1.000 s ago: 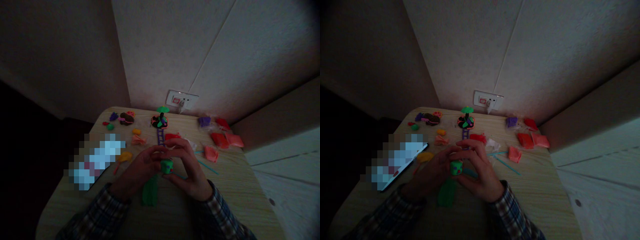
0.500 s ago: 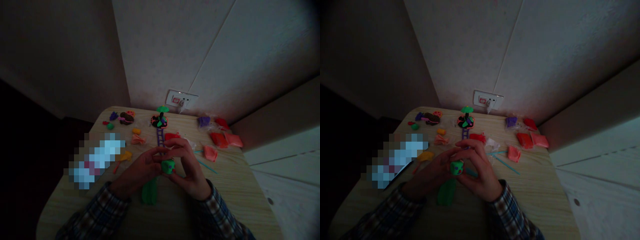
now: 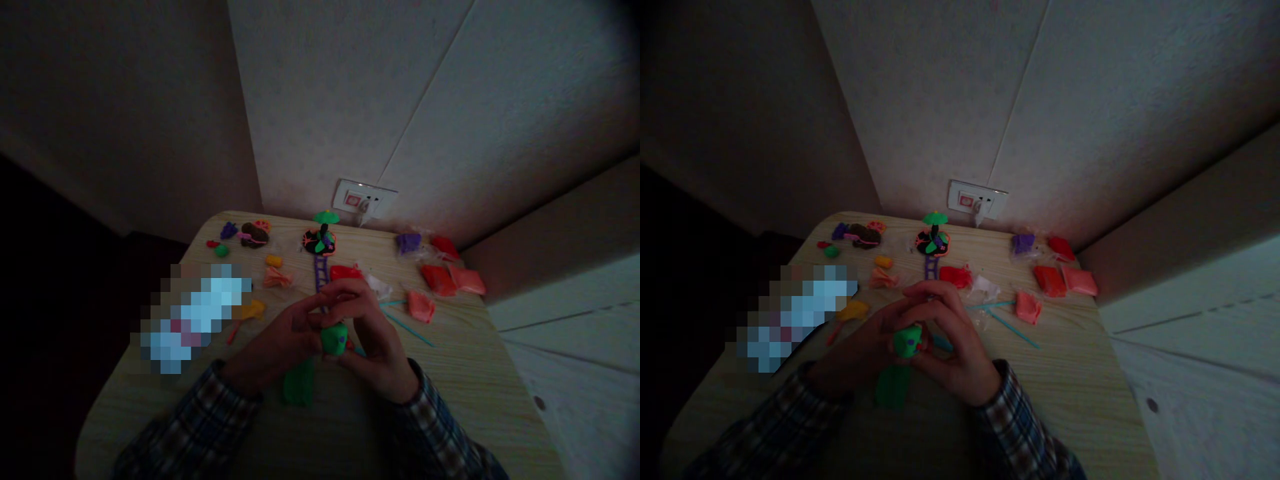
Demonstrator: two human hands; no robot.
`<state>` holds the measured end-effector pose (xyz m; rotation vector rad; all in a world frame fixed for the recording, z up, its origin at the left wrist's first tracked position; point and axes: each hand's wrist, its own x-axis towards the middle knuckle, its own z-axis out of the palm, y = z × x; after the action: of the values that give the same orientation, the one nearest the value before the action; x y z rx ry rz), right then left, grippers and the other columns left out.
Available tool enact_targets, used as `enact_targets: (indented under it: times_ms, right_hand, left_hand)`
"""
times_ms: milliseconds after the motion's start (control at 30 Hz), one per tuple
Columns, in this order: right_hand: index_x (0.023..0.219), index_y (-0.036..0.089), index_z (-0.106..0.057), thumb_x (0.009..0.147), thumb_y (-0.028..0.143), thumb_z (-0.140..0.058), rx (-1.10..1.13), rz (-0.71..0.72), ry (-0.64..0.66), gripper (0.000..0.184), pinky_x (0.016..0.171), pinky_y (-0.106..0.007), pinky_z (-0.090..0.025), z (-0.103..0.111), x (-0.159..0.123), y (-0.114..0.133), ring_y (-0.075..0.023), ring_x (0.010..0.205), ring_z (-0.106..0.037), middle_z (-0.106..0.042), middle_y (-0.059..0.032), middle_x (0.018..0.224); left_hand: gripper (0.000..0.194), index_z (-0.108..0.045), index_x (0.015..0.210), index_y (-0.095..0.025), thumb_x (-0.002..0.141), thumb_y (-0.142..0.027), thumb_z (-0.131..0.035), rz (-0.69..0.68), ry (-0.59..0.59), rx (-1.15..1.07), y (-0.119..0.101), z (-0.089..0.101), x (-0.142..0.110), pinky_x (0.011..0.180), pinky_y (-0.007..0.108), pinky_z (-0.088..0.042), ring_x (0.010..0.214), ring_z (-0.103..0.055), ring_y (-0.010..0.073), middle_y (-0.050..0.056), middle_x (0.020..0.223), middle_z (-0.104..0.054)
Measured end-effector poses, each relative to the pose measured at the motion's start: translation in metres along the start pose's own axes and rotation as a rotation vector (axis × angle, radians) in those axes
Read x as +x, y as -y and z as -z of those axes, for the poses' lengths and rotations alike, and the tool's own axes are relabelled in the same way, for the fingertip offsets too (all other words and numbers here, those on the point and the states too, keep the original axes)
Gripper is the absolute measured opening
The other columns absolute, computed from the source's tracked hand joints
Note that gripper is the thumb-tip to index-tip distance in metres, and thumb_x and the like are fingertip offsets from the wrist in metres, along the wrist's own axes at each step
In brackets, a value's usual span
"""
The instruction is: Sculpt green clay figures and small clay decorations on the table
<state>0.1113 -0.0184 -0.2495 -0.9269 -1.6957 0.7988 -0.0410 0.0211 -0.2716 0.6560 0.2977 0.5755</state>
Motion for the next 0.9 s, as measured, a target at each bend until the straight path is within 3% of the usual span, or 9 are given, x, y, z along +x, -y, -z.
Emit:
enact_targets:
  times_ms: [167,467,767,900]
  right_hand:
    - [0.102,0.029,-0.06,0.082,0.03,-0.066,-0.037,-0.013,0.003,0.021,0.093,-0.042,-0.049,-0.001,-0.001,0.0,-0.0244,0.113,-0.053,-0.053,-0.0062,0.119]
    - [0.101,0.029,-0.061,0.084,0.032,-0.064,-0.023,0.009,-0.011,0.017,0.092,-0.041,-0.051,-0.001,0.0,0.004,-0.0235,0.112,-0.053,-0.054,-0.0058,0.117]
    - [0.1,0.029,-0.061,0.083,0.029,-0.064,-0.075,0.017,-0.001,0.017,0.093,-0.042,-0.049,0.001,0.0,0.005,-0.0244,0.112,-0.054,-0.054,-0.0061,0.118]
    - [0.101,0.028,-0.06,0.082,0.022,-0.063,-0.14,0.037,-0.007,0.02,0.091,-0.04,-0.049,0.003,0.001,0.007,-0.0231,0.111,-0.053,-0.054,-0.0056,0.116]
  left_hand:
    - [0.047,-0.063,0.116,-0.021,0.072,-0.022,-0.078,-0.041,0.115,-0.069,0.002,0.004,0.0,0.07,0.017,-0.048,0.079,-0.065,0.0105,-0.002,0.085,-0.069]
    - [0.051,-0.062,0.121,-0.024,0.072,-0.023,-0.077,-0.032,0.139,-0.091,-0.003,-0.002,-0.004,0.07,0.017,-0.048,0.082,-0.066,0.0106,-0.001,0.091,-0.07]
    - [0.057,-0.063,0.121,-0.025,0.067,-0.028,-0.08,0.009,0.067,-0.05,-0.008,-0.007,-0.005,0.065,0.017,-0.046,0.078,-0.063,0.0113,0.0,0.091,-0.066]
    - [0.05,-0.065,0.116,-0.025,0.068,-0.028,-0.078,-0.005,0.007,-0.003,-0.004,-0.002,-0.005,0.068,0.017,-0.045,0.078,-0.061,0.0097,-0.002,0.089,-0.065]
